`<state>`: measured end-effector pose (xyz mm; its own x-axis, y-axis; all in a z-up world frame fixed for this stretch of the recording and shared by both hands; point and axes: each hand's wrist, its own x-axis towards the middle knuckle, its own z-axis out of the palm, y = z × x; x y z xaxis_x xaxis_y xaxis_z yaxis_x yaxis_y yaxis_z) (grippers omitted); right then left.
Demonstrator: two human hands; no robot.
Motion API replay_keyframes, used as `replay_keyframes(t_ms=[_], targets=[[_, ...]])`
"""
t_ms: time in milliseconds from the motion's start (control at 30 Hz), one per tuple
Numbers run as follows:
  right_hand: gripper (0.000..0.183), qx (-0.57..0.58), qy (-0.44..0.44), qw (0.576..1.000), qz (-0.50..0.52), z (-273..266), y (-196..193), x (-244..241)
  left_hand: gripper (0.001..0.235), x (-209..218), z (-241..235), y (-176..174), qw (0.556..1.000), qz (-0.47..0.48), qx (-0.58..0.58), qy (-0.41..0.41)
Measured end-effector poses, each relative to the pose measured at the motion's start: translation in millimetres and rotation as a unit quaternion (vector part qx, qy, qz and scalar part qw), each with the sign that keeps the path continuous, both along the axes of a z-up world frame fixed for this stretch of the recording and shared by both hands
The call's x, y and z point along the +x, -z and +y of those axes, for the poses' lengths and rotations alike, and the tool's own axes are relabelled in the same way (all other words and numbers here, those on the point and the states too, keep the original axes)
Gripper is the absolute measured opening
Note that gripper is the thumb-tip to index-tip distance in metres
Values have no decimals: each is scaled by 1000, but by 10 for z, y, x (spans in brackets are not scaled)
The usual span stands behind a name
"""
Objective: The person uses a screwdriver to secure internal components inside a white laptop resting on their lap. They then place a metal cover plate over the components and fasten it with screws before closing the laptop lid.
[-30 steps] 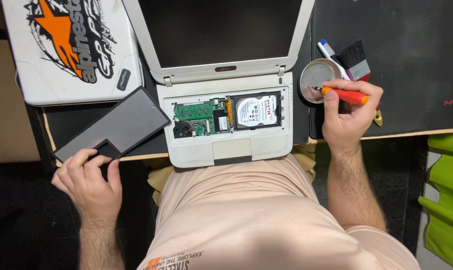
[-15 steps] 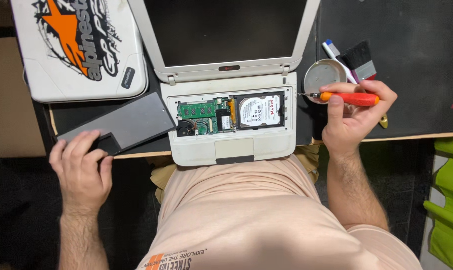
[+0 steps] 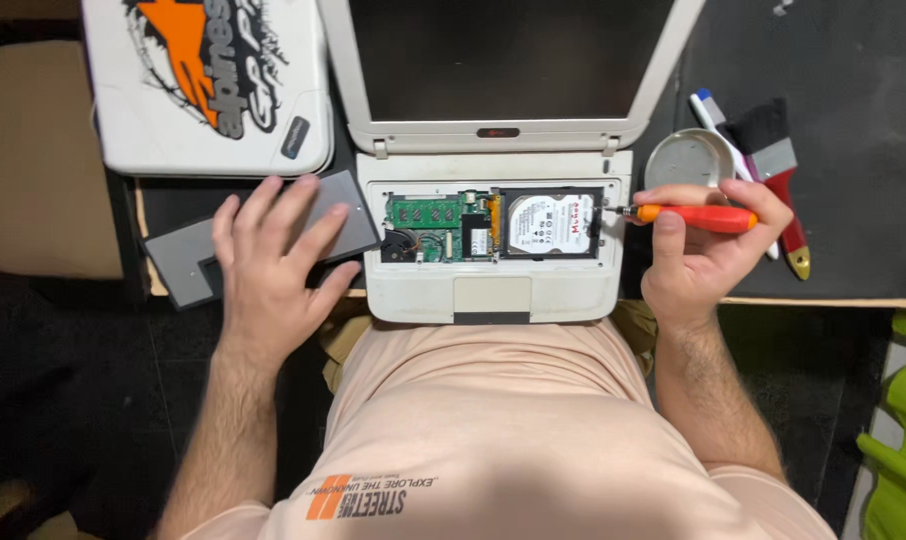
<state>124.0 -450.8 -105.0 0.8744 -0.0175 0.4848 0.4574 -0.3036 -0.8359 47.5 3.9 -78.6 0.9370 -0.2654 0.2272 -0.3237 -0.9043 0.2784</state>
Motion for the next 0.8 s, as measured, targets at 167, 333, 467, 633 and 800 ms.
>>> replay_keyframes(t_ms=[167, 333, 467, 633, 800], targets=[[41, 10, -10, 1000, -7, -45, 101, -8, 53, -74, 239, 94, 997, -37, 44, 57], [39, 6, -14, 1000, -6, -30, 76, 0, 22, -138, 177, -194, 982, -119, 85, 117], [38, 15, -9, 1000, -3, -31, 89, -11, 24, -184, 167, -526, 968, -184, 64, 158], [37, 25, -7, 1000, -5, -23, 101, -2, 19, -191, 221, -694, 961, -222, 69, 147], [36, 33, -3, 999, 0, -28, 95, 2, 28, -170, 530, -105, 971, -172, 121, 116]])
